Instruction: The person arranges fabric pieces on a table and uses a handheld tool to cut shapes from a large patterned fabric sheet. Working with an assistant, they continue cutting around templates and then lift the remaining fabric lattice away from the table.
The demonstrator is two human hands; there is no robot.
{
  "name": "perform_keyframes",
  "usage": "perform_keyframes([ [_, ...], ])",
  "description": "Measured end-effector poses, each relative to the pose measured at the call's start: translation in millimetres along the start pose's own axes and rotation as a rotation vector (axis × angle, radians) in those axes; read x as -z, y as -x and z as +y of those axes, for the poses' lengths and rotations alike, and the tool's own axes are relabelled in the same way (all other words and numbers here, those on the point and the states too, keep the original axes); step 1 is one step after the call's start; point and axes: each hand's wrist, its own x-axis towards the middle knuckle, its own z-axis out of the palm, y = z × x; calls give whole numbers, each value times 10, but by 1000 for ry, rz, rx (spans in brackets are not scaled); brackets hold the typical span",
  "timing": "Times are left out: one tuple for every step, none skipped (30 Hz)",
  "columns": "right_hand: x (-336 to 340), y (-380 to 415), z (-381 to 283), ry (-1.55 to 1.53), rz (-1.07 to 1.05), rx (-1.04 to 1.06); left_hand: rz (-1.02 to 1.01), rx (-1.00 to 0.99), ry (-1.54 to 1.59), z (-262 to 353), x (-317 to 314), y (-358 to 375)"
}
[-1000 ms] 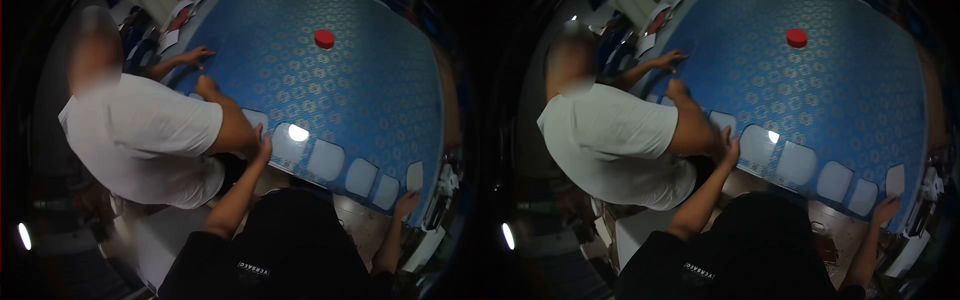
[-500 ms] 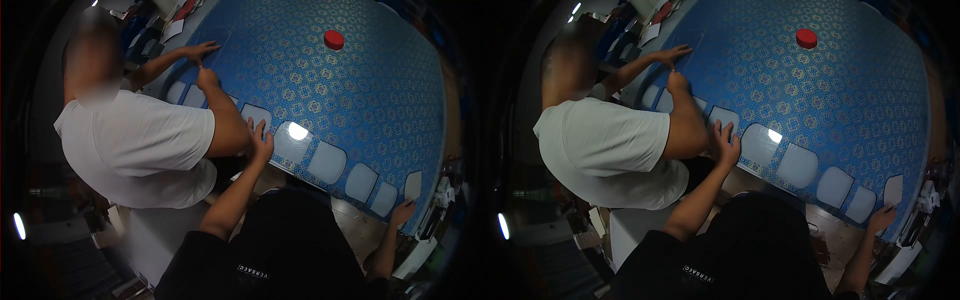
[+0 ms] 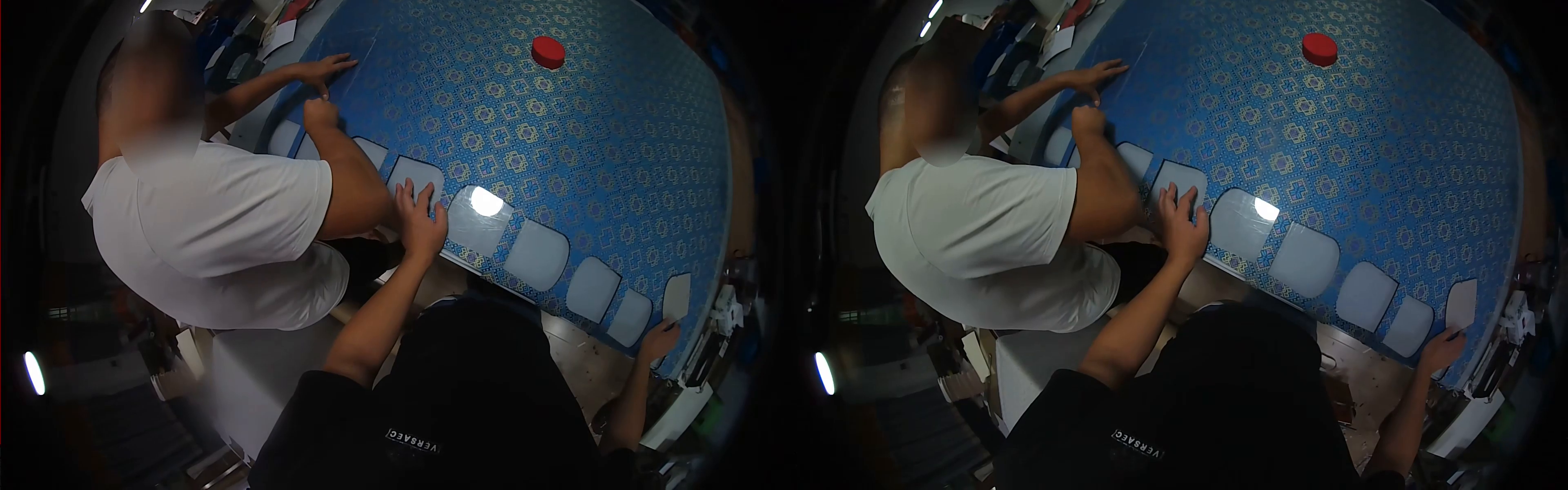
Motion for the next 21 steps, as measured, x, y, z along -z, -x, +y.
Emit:
perform_keyframes([
  [6,5,-10,2,-5,3,-12,12,3,3,5,-2],
  [-17,8,3,6,-9,2,-16,12,2,7,7,-5],
  [-40,13,14,21,25,19,-7,4,-17,9,4,-3],
  [-52,17,33,37,59,36,1,-4,-36,13,3,2],
  [-61,14,52,42,56,35,-5,-3,-36,15,4,1],
  [-48,10,41,46,41,20,-5,-5,-30,13,9,0],
  [-39,8,30,51,28,5,-5,-8,-25,10,8,-2],
  [-28,2,24,55,25,3,-10,-9,-24,14,10,-3],
  [-31,-6,28,50,8,-3,-10,-9,-28,21,16,-6],
  [-30,-4,38,44,-9,-8,-9,-8,-31,24,19,-7],
  [-65,-2,81,45,-12,-8,-12,-8,-33,25,20,-9],
  [-108,0,108,89,47,40,-10,-10,-27,23,18,-11],
  [-140,4,141,132,105,90,-9,-11,-21,21,18,-10],
  [-167,3,178,134,103,91,-12,-9,-22,18,13,-6],
  [-161,-2,172,116,93,66,-18,-5,-28,17,11,-8],
  [-151,-7,165,99,82,41,-25,-1,-34,16,13,-11],
  [-137,-9,158,99,78,43,-27,0,-37,16,15,-17],
  [-119,-11,147,98,67,29,-42,7,-27,22,21,-22],
  [-111,-15,133,96,56,15,-55,13,-16,24,26,-25],
  [-96,-26,121,94,53,17,-54,15,-19,28,31,-29],
  [-39,-30,74,69,-7,-27,-60,20,-20,35,35,-35],
])
